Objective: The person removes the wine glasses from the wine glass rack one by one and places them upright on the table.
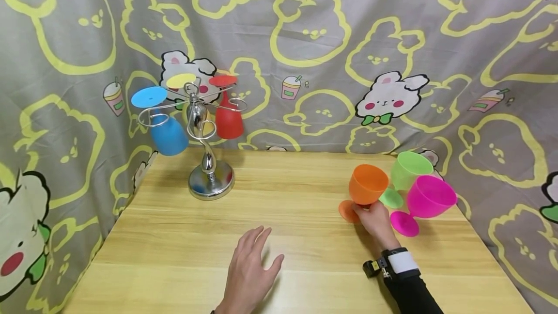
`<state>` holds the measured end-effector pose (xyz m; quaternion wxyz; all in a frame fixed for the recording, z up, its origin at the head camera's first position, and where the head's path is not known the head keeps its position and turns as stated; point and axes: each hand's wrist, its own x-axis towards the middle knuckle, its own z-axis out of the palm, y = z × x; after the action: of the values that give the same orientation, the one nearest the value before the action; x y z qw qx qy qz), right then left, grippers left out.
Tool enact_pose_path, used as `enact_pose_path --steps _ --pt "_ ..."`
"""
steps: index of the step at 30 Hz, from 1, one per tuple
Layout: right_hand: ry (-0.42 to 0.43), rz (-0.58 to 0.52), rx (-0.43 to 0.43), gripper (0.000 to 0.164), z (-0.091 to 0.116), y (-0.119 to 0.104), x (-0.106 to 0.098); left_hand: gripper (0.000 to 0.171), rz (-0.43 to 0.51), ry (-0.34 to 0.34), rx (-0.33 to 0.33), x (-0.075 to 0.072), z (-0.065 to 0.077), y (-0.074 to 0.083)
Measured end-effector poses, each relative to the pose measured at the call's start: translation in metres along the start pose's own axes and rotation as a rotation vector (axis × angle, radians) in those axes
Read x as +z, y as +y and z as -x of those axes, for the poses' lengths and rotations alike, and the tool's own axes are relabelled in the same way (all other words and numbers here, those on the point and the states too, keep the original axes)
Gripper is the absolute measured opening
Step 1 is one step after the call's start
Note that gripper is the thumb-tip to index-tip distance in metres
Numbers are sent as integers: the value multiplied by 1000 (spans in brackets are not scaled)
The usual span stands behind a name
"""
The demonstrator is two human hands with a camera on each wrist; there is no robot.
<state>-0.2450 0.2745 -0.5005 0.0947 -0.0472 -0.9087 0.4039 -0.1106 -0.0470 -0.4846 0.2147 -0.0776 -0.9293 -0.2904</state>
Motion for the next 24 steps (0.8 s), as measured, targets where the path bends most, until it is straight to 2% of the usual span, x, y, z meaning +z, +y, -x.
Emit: enact_pose_path --steps 7,13,20,24 --pt "-9 -60 21 27 -14 9 -5 59 -7 -6 3 -4 -2 3" --pt "-26 -70 42 33 -25 13 -11 60 -10 -5 7 -5 -3 4" --pt "-63 -175 50 32 -35 23 -16 60 -7 -17 3 -5 -3 6" --pt "-46 -152 35 30 -40 27 -17 60 -6 -29 -9 -7 -2 7"
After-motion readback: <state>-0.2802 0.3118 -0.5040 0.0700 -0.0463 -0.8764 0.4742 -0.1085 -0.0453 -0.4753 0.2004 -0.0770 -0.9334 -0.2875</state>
